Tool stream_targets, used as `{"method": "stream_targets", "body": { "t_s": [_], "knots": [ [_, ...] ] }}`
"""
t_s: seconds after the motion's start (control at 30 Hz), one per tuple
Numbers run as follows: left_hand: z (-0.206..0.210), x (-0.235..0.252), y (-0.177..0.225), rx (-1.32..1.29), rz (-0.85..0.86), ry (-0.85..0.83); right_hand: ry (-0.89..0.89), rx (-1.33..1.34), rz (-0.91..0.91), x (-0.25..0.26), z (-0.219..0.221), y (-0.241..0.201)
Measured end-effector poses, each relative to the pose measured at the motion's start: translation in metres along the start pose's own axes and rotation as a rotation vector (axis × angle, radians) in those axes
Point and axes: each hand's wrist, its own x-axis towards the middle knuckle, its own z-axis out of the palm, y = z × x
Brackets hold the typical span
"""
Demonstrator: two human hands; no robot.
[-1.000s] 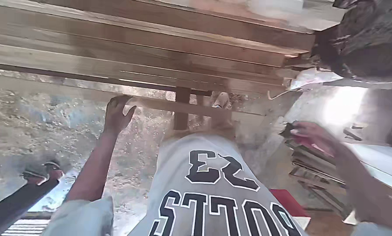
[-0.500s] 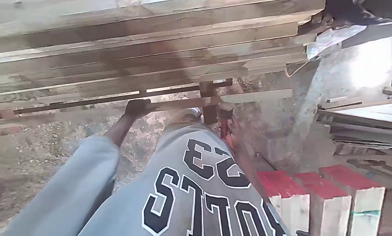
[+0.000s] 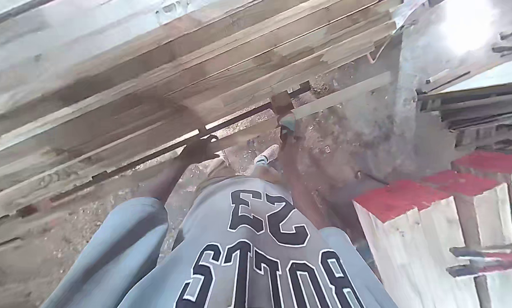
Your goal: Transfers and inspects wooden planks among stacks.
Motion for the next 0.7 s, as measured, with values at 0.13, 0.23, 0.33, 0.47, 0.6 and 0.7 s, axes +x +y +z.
{"method": "stream_targets", "body": {
  "t_s": [0.13,0.23,0.33,0.47,0.6,0.7],
  "knots": [
    [-0.004,-0.016,0.012,-0.011,-0.003,0.060,0.061,0.020,0.109,-0.029,-0.027,-0.020],
    [0.002,-0.022,0.014,-0.007,-0.027,0.114,0.136,0.096,0.122,0.002,-0.055,-0.031],
    [0.012,-0.027,0.016,-0.003,-0.017,0.178,0.076,0.163,0.156,0.024,-0.064,-0.042],
    [0.010,-0.026,0.015,0.006,0.008,0.188,-0.056,0.273,0.178,-0.023,-0.034,-0.081],
    [0.019,-0.028,0.011,-0.002,0.030,0.218,-0.280,0.231,0.185,-0.062,-0.012,-0.092],
    [0.011,-0.023,0.008,-0.029,0.040,0.140,-0.397,0.455,0.210,-0.066,-0.019,-0.069]
  ]
}}
